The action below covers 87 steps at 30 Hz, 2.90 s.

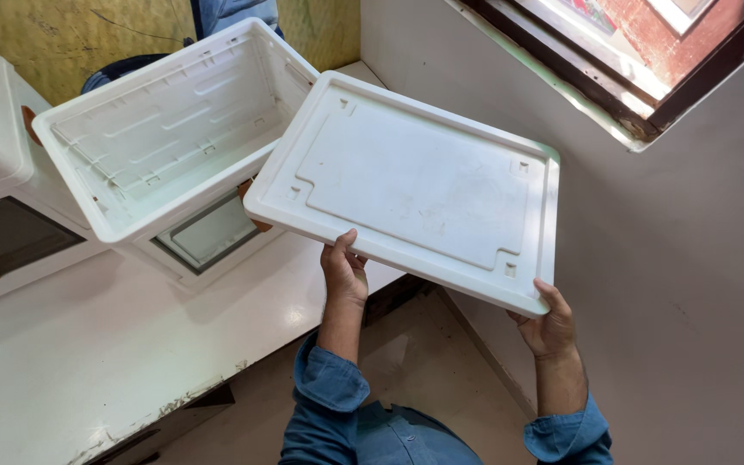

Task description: The person disassembles a white plastic storage box by removing the lid and inner frame, then reassembles it by placing the frame back and securing the lid. They repeat this process with a second identical box, stacking both closed boxes on a white table.

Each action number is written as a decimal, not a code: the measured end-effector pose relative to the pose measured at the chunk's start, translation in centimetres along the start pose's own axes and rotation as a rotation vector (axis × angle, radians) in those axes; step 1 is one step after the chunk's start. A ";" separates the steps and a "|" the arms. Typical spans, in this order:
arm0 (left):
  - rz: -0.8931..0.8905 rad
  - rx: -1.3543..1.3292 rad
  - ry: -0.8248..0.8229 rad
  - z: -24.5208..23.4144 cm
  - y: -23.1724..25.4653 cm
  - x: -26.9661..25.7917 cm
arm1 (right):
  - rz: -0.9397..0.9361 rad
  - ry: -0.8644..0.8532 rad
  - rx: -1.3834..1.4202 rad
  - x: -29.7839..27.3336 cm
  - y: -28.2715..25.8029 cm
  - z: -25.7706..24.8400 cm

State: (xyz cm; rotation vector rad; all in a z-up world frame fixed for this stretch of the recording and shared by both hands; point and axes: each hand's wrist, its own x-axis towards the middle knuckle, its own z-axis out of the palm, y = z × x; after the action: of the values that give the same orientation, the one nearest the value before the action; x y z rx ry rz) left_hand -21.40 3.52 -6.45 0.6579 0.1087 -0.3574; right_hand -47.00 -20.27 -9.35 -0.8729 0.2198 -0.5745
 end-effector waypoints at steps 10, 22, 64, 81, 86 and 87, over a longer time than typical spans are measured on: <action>-0.182 0.204 0.043 1.8 -7.8 -3.4 | 0.056 0.137 0.008 -1.9 3.6 3.0; -0.338 0.161 -0.211 2.8 -10.4 -5.1 | -0.013 0.170 0.090 -0.5 6.2 5.6; -0.654 0.100 -0.500 3.5 -11.5 1.0 | -0.152 0.393 -0.060 -0.4 6.8 6.7; -0.760 -0.009 -0.390 2.2 -16.3 0.9 | -0.160 0.360 -0.161 -1.2 5.5 4.5; -0.704 -0.012 -0.324 0.9 -17.4 2.2 | -0.115 0.365 -0.180 -0.2 6.7 4.1; -0.686 -0.005 -0.321 0.8 -17.6 2.4 | -0.113 0.356 -0.174 0.1 6.9 3.9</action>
State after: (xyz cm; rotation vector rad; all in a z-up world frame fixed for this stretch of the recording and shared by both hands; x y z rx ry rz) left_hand -25.46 -10.60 -16.48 0.5354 0.0254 -1.1167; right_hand -42.65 -14.22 -12.23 -0.9512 0.5528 -0.8250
